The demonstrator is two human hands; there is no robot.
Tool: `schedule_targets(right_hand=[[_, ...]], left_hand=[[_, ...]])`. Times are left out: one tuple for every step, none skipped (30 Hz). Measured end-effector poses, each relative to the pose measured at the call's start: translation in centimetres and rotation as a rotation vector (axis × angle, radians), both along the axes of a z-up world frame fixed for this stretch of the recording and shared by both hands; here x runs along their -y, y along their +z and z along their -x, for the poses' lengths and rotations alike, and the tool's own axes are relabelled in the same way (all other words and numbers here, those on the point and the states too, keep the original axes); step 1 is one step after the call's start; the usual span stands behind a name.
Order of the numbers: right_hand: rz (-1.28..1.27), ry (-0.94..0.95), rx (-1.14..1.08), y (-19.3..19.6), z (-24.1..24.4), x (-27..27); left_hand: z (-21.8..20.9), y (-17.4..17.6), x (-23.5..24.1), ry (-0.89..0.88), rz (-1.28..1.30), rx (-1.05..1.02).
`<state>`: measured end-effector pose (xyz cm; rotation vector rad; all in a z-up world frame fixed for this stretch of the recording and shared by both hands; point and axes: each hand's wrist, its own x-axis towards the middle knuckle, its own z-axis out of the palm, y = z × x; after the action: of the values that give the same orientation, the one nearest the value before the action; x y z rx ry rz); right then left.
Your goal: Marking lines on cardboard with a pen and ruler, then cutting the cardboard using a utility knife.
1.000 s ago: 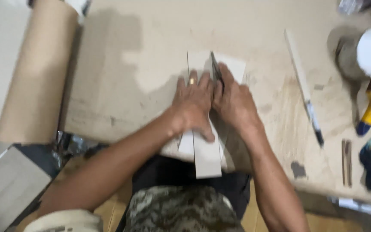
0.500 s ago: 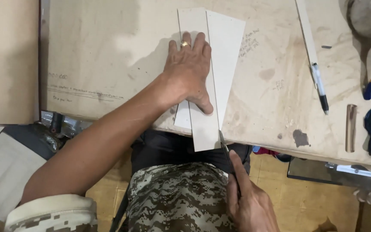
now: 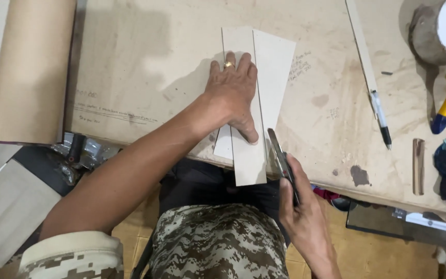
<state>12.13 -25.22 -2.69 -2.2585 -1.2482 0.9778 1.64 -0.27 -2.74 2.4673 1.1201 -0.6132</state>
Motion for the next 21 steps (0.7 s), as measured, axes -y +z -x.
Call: schedule_targets(right_hand=[[-0.031,0.029,0.071,0.2,0.3,-0.8],[-0.033,0.031,0.071,0.2,0.2,-1.4],[0.001,0.053,0.062,0.1,0.1,-2.1],[0.035,0.075,0.054,0.1,0.1,-2.7],[0.034,0.074,0.055,0.1,-0.2,-2.8],[0.065,0.034,0.009,0.2,-0.4,-3.0],[0.096,-0.007,-0.037,0.2,-0.6,-3.1],[0.093,-0.003,-0.035,-1.1,-1.5,-2.4],[-0.161,-0.079,0.128,-2.4,-2.3,-1.8],[-0.417,-0.153,0.290,-3.7,-3.1,-1.1],[-0.420,-0.147,0.290,-3.3,-3.0,-1.4],[-0.421,-0.124,0.277,-3.0,-2.8,-1.9],[-0.421,-0.101,0.264,-2.6,-2.6,-2.4],[-0.453,-0.108,0.272,-3.0,-2.5,-3.2],[-0.363,-0.094,0.264,-3.4,-2.4,-4.1],[-0.270,-0.071,0.255,-3.7,-2.4,-5.0],[-0.299,-0.067,0.262,-3.1,-2.4,-6.7],[-0.325,0.008,0.239,-2.5,-2.3,-7.9],[-0.351,0.083,0.216,-1.9,-2.1,-9.1],[-0.352,0.090,0.216,-1.2,-1.7,-10.6],[-0.324,0.060,0.185,-0.6,-1.3,-12.2]], left_hand=[[0.0,0.1,0.0,0.006,0.018,-0.008],[0.0,0.2,0.0,0.007,0.015,-0.008],[0.0,0.2,0.0,0.009,0.031,-0.021],[-0.1,0.2,0.0,0.010,0.047,-0.033],[-0.1,-0.2,-0.1,0.010,0.046,-0.031],[0.0,-0.7,-0.2,0.001,0.008,0.003],[0.0,-1.2,-0.3,-0.007,-0.031,0.038],[0.2,-1.0,-0.2,-0.003,-0.034,0.040],[0.3,-0.7,-0.2,-0.003,0.002,0.042],[0.4,-0.4,-0.1,0.000,0.037,0.045],[0.5,-1.4,0.0,0.005,0.035,0.047],[0.5,-2.1,-0.2,-0.006,-0.013,0.089],[0.4,-2.7,-0.3,-0.018,-0.061,0.132],[0.4,-2.1,-0.2,-0.023,-0.093,0.140],[0.4,-1.6,0.0,-0.011,-0.041,0.132],[0.6,-1.2,0.2,0.013,0.015,0.125],[0.5,-0.6,-0.1,0.017,-0.013,0.134],[0.5,-0.3,0.0,0.016,0.018,0.100],[0.5,-0.1,0.2,0.016,0.049,0.066],[0.9,0.9,0.2,0.023,0.048,0.068],[1.3,1.9,0.2,0.029,0.104,0.158]])
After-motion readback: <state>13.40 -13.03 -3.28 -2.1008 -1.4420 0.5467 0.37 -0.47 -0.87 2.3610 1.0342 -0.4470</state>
